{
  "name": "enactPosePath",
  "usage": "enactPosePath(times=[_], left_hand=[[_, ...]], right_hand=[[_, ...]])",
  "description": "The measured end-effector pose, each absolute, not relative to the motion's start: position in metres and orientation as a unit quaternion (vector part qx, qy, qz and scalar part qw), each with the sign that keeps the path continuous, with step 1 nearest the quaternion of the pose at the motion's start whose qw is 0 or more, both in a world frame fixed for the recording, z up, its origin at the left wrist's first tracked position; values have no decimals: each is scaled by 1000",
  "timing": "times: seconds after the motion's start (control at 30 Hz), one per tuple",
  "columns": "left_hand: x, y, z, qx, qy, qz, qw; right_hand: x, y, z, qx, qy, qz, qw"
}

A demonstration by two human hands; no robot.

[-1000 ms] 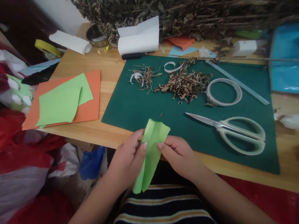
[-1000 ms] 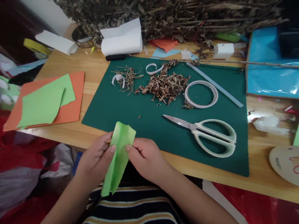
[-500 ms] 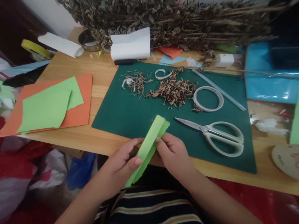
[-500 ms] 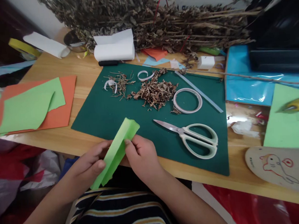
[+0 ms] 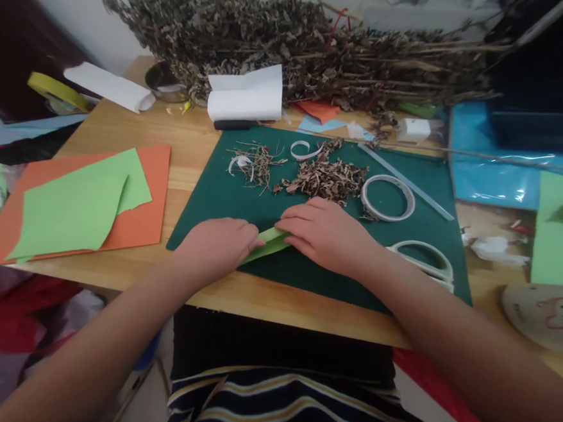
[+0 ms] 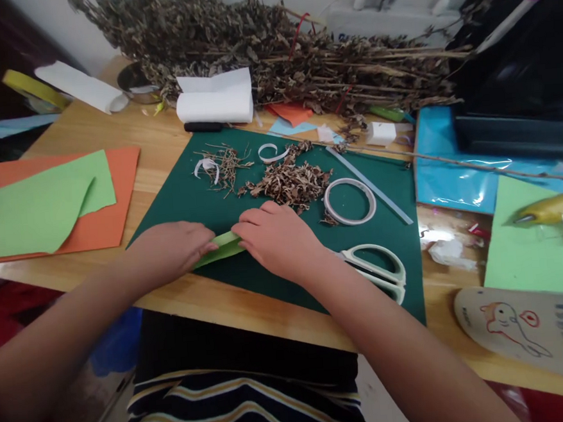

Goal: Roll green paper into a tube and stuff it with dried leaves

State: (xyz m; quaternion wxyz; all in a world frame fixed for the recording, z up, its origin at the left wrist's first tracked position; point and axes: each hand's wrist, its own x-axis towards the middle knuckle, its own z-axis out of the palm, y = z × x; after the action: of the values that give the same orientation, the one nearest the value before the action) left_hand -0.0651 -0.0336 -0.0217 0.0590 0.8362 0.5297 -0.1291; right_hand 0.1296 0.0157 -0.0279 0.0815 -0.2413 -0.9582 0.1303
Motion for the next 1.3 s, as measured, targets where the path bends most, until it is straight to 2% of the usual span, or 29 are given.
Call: enactPosePath(times=[0.13,0.23,0.47,0.77,1.03,1.3], left_hand=[[-72,-26,-30,858,499,-120,-6],[-79,-21,-34,881,459,-111,-34],[-87,-18,-35,891,448,-75,-25],[-81,-25,-30,873,480,-87,-2],[-73,-30,-27,850,521,-74,-19],[-69,-36,-25,866,486,-65,-99]], right_hand=[[120,28,-33,-268,-959,82,40],[120,33,-36,-258,-960,109,28],[117,36,-41,-279,-949,145,20],[119,35,-45,-283,-948,146,25],[124,39,-44,-241,-947,209,39],[129,41,-44,-216,-944,241,71]])
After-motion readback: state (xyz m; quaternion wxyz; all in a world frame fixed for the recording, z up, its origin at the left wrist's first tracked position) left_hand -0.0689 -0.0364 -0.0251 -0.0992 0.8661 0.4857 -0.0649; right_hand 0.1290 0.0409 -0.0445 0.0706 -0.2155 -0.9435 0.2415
